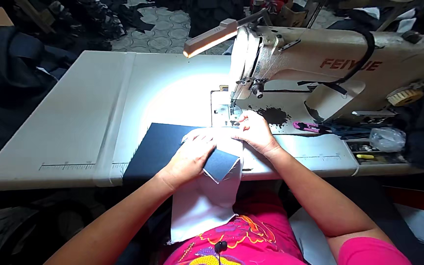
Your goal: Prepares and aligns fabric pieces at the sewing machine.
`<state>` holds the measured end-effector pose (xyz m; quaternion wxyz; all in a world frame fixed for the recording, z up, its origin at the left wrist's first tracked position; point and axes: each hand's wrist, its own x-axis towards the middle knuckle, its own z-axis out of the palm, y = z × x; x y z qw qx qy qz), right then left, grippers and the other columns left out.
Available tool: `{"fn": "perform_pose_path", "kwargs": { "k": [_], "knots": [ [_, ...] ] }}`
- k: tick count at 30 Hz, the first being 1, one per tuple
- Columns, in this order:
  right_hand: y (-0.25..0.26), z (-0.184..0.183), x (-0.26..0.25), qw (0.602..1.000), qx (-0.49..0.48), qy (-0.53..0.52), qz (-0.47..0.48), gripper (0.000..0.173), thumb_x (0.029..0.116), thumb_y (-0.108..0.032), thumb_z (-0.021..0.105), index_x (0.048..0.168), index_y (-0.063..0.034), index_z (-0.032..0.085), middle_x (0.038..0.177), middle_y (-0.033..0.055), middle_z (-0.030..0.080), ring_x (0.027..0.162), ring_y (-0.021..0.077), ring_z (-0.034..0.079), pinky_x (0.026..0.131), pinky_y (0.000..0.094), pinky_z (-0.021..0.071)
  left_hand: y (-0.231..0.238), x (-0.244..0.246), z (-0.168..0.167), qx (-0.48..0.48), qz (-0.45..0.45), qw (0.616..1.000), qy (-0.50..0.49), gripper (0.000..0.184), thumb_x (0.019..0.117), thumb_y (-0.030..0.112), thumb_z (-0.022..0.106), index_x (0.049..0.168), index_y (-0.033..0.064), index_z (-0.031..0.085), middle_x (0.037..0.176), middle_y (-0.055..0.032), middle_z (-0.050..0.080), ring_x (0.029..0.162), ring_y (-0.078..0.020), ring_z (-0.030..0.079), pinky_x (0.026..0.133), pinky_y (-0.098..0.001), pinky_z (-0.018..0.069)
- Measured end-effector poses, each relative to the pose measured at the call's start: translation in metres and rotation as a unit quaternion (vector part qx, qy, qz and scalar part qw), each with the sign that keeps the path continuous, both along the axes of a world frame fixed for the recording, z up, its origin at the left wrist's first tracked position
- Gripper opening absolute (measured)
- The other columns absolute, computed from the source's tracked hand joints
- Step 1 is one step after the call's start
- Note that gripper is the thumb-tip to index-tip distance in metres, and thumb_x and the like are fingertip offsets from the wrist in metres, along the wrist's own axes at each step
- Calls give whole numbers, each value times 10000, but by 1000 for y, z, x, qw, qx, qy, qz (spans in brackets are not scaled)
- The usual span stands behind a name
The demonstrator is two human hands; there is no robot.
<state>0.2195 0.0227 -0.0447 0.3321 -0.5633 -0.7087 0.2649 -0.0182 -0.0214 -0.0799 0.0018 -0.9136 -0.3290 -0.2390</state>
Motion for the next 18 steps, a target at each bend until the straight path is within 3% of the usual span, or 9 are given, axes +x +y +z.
{"fn": "perform_pose_path", "kwargs": {
  "k": [2, 6, 13, 18],
  "knots": [
    [-7, 3, -2, 1000, -2, 7, -2, 431, 739, -13, 880, 1085, 51, 631, 773, 104, 628, 679, 178, 585, 661, 361, 506, 0, 0, -2, 17, 5, 1000, 1, 421, 870, 123, 603, 1257, -25, 680, 1339, -176, 664, 1306, -315, 595, 1146, -501, 387],
    [-10, 3, -4, 1000, -6, 13, -13, 399, 782, -23, 860, 1100, 49, 629, 762, 114, 654, 642, 174, 600, 639, 352, 520, 1, -1, -4, 35, 28, 999, 18, 435, 872, 132, 595, 1264, -39, 674, 1358, -194, 651, 1310, -338, 592, 1146, -519, 379],
    [-10, 4, -6, 998, -25, 23, -46, 445, 764, -47, 884, 1107, 52, 619, 721, 107, 622, 622, 175, 573, 615, 356, 510, -4, -1, -5, 30, 61, 997, 25, 444, 895, 114, 574, 1305, -38, 650, 1409, -191, 619, 1361, -346, 546, 1169, -535, 352],
    [-10, -1, -7, 998, 32, 15, -50, 443, 741, -38, 892, 1086, 41, 624, 765, 114, 648, 664, 186, 605, 648, 367, 523, -4, 2, -5, 24, 63, 997, 25, 455, 857, 100, 586, 1280, -48, 660, 1366, -211, 636, 1302, -361, 589, 1109, -560, 400]
  ]
}}
